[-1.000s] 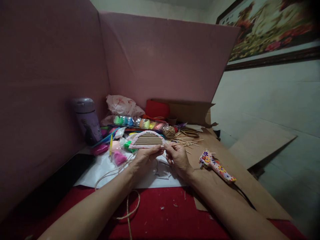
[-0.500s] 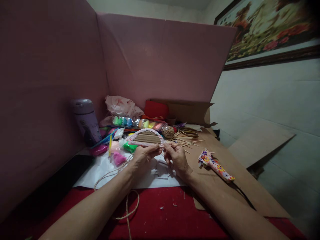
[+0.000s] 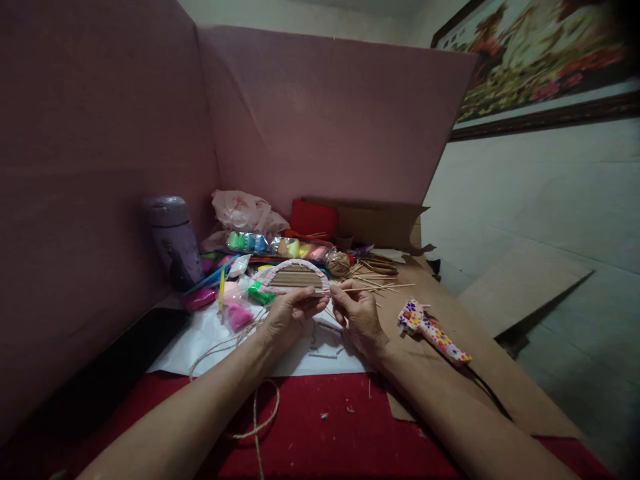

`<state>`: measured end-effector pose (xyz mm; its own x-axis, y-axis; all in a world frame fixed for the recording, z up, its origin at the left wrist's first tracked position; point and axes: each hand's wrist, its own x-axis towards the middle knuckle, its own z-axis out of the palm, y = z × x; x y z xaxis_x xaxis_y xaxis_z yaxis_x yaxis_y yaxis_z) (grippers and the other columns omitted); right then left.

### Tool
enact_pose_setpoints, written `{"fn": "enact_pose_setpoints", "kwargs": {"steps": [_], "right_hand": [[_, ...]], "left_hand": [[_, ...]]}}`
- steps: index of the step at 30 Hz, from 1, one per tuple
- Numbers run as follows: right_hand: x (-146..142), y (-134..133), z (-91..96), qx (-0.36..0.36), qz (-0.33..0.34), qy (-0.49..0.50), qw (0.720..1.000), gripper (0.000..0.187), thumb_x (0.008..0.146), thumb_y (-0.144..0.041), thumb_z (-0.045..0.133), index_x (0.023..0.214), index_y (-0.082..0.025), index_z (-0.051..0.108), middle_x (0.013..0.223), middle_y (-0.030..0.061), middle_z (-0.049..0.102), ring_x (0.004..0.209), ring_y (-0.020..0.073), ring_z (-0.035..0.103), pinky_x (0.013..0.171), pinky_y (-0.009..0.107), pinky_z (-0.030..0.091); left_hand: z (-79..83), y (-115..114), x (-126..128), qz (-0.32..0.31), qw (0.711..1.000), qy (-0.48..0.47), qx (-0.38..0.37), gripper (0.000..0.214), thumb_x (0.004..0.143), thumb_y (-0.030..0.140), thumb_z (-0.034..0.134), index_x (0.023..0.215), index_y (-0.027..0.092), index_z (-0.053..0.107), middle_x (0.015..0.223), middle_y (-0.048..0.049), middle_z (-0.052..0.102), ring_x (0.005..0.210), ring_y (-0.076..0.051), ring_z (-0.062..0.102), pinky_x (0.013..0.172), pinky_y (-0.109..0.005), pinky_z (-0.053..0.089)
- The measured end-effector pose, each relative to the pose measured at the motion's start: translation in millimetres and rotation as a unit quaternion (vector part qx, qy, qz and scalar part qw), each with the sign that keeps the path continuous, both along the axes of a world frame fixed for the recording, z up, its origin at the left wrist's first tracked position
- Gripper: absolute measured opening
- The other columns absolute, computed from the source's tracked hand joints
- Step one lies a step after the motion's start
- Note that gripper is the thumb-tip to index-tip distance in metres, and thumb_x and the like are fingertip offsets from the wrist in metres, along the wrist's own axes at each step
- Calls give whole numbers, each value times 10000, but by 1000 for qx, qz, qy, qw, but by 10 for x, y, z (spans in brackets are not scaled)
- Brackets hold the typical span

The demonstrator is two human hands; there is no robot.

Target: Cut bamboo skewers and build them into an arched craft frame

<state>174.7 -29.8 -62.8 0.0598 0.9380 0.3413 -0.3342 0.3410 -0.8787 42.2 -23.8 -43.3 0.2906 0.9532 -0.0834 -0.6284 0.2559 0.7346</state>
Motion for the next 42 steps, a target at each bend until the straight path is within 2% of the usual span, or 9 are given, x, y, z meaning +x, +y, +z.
{"fn": "enact_pose_setpoints", "kwargs": {"steps": [7,19,29,35,38,42], "right_hand": [[6,14,-29,22,-19,-25,999,233,755,-346,661,668,-171,534,422,-81,462,302,37,352,294,158,212],[-1,7,-17,23,-20,-24,999,241,759,-345,660,661,-173,523,417,-85,457,296,38,347,287,159,212],[-11,-2,1,8,-10,-23,1000,259,735,-359,674,650,-167,522,410,-84,451,297,32,336,279,147,221],[-25,-19,11,-35,19,-16,999,295,725,-434,666,775,-177,529,498,-74,507,311,29,353,282,143,218],[-29,-29,17,-44,45,-36,997,311,727,-459,655,772,-174,540,448,-85,460,313,29,321,290,143,211],[-21,-30,24,-42,38,-42,998,289,725,-429,665,710,-163,554,424,-84,430,319,28,299,300,153,207]], "left_hand": [[-20,10,5,5,1000,-19,-6,91,719,47,574,699,85,655,730,-86,706,688,-137,661,727,-240,533],[-38,10,-7,-16,1000,-26,0,79,737,51,595,748,74,670,769,-84,706,696,-129,663,702,-215,555],[-19,-4,-1,-2,1000,7,7,73,709,32,612,737,71,666,748,-73,698,656,-107,651,661,-187,543],[-3,-5,4,1,1000,7,9,64,702,34,624,719,80,665,753,-67,693,658,-102,644,639,-180,538],[-20,-6,11,-3,1000,-5,19,84,684,30,648,716,107,662,740,-39,685,657,-92,634,631,-183,538],[-79,14,20,-15,999,-14,32,81,669,37,667,712,105,658,733,-37,680,643,-92,625,609,-183,532]]}}
